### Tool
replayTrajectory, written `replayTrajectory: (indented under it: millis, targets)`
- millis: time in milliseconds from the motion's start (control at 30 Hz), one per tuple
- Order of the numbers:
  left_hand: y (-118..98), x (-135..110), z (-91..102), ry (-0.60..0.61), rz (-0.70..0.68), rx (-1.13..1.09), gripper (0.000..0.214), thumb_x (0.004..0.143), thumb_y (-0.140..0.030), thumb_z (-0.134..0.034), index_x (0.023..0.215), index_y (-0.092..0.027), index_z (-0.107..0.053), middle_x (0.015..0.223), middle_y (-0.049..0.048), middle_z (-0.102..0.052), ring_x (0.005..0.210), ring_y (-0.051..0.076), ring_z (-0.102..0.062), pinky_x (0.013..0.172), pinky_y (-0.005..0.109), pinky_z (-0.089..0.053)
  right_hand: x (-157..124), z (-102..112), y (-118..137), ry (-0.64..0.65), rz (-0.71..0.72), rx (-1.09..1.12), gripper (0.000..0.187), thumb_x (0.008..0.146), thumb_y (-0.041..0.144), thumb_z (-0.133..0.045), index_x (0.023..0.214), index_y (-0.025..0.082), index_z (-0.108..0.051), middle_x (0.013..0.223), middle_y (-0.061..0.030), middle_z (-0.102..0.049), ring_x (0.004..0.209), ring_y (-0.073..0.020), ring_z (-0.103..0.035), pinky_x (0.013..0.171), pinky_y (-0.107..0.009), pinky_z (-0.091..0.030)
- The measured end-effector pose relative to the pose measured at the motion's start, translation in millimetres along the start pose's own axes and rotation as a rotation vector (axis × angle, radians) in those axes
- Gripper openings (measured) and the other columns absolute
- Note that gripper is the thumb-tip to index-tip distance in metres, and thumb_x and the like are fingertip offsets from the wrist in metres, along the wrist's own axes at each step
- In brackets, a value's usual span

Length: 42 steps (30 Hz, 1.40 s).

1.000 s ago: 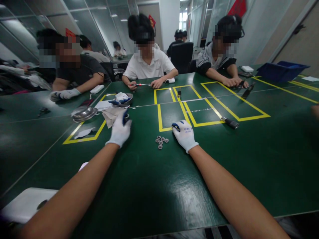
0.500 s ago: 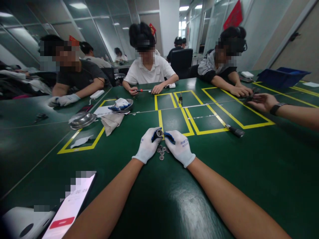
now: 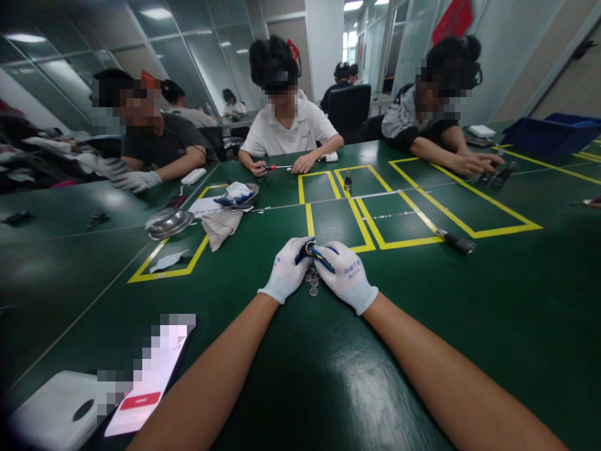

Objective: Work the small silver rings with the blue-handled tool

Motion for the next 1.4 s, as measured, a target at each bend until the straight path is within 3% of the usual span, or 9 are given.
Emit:
replayTrajectory:
  millis: [400, 733, 967, 1233, 1300, 1400]
  targets:
    - [1, -2, 3.7, -0.022, 0.011, -0.01, 0.041, 0.088, -0.011, -0.063, 0.128, -0.02, -0.063, 0.123, 0.0099, -0.066, 0.118, 0.024, -0.063, 0.109, 0.041, -0.05, -2, -7, 4, 0.086, 0.003, 0.013, 0.036, 0.097, 0.029, -0.057, 0.132, 0.022, -0.066, 0.106, -0.0101, -0.066, 0.096, -0.0254, -0.065, 0.083, -0.039, -0.055]
    - [1, -2, -0.6, 0.015, -0.011, 0.015, 0.041, 0.088, -0.008, -0.059, 0.127, -0.021, -0.063, 0.123, 0.0097, -0.065, 0.12, 0.024, -0.062, 0.11, 0.042, -0.049, 0, -9, 5, 0.136, -0.061, 0.049, 0.027, 0.096, 0.027, -0.057, 0.119, 0.023, -0.07, 0.098, -0.0072, -0.067, 0.088, -0.023, -0.066, 0.078, -0.035, -0.055]
    - [-4, -2, -4.3, 0.004, 0.002, 0.017, 0.05, 0.083, -0.004, -0.057, 0.13, -0.02, -0.062, 0.125, 0.0108, -0.063, 0.121, 0.025, -0.061, 0.112, 0.042, -0.049, 3, 8, -6, -0.083, -0.184, 0.169, 0.035, 0.09, 0.038, -0.069, 0.121, 0.021, -0.064, 0.113, -0.0102, -0.067, 0.107, -0.0277, -0.065, 0.096, -0.043, -0.054]
    - [-24, 6, -15.8, -0.074, -0.006, 0.077, 0.072, 0.08, -0.006, -0.06, 0.149, -0.02, -0.045, 0.15, 0.0172, -0.039, 0.141, 0.032, -0.046, 0.12, 0.047, -0.043, 3, -6, -26, 0.007, -0.31, 0.315, 0.038, 0.095, 0.039, -0.059, 0.13, 0.023, -0.061, 0.122, -0.0089, -0.071, 0.111, -0.0269, -0.068, 0.099, -0.043, -0.053]
    - [-23, 8, -20.4, -0.045, 0.005, 0.075, 0.071, 0.08, -0.006, -0.06, 0.149, -0.018, -0.045, 0.149, 0.0185, -0.04, 0.139, 0.032, -0.047, 0.12, 0.047, -0.042, 2, -6, -29, 0.014, -0.35, 0.324, 0.038, 0.094, 0.038, -0.061, 0.129, 0.023, -0.062, 0.12, -0.0083, -0.072, 0.109, -0.0267, -0.069, 0.097, -0.043, -0.054]
    - [-19, 12, -24.6, 0.094, 0.019, 0.15, 0.074, 0.081, -0.012, -0.065, 0.151, -0.018, -0.041, 0.149, 0.0194, -0.042, 0.139, 0.034, -0.048, 0.118, 0.047, -0.044, 0, -5, -34, 0.02, -0.402, 0.305, 0.04, 0.092, 0.039, -0.062, 0.128, 0.022, -0.063, 0.118, -0.0087, -0.073, 0.108, -0.0271, -0.07, 0.096, -0.043, -0.054]
Point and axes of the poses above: each hand's wrist, its own x-axis towards the middle knuckle, its own z-axis out of the back of the hand, y = z × x, the point moved 8 cm from there along x, towards the middle knuckle
